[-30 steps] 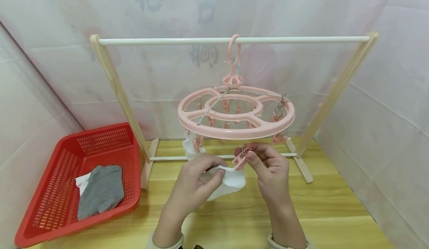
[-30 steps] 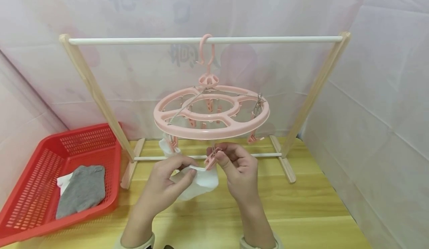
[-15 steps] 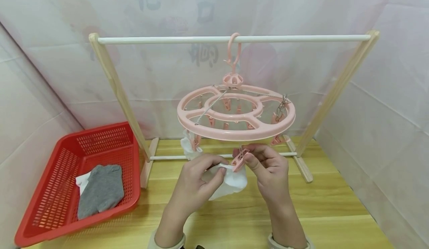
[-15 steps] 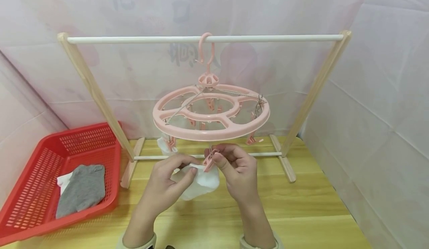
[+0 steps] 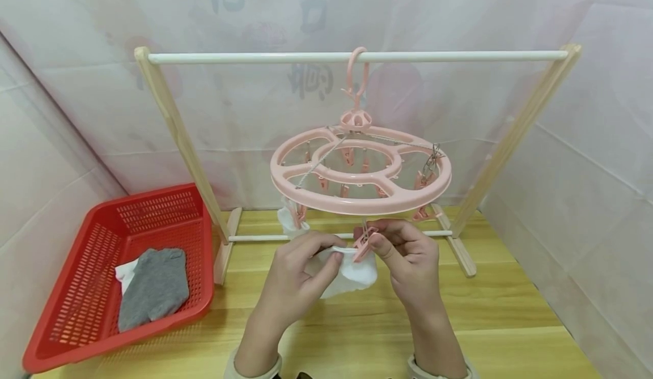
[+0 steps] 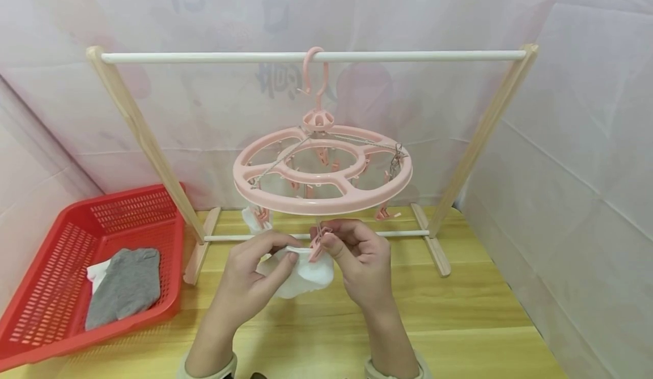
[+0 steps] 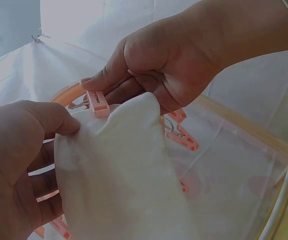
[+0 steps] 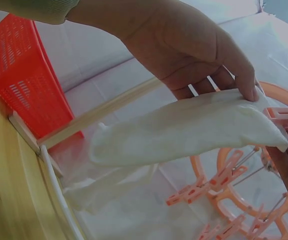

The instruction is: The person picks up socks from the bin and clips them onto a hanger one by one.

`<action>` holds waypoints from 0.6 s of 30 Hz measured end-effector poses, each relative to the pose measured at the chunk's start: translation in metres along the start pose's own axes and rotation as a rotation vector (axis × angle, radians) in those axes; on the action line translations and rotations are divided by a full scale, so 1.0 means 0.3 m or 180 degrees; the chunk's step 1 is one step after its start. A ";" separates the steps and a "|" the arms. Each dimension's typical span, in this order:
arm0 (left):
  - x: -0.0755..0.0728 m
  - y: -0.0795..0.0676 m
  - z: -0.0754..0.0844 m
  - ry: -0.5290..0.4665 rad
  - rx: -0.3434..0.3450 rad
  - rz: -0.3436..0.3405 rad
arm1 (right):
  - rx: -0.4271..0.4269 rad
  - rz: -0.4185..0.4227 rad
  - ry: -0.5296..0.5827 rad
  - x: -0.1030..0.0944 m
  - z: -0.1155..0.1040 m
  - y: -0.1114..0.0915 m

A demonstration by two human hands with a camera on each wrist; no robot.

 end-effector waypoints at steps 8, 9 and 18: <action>-0.002 0.000 0.008 -0.0052 0.0058 0.0026 | 0.0021 -0.0003 -0.0111 -0.001 -0.001 -0.002; -0.002 -0.001 0.009 -0.0053 0.0064 0.0023 | 0.0026 -0.0003 -0.0143 -0.002 -0.002 -0.002; 0.006 -0.001 0.011 -0.0027 0.0080 -0.0015 | -0.0094 -0.0079 -0.0277 0.002 -0.009 0.002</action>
Point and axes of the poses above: each hand's wrist, its own y-axis towards the middle knuckle, its own x-axis out of the palm, z = x × y, the point moved 9 cm from there along y, towards the middle knuckle, and after that the axes turned 15 degrees about -x, right-handed, at the moved point
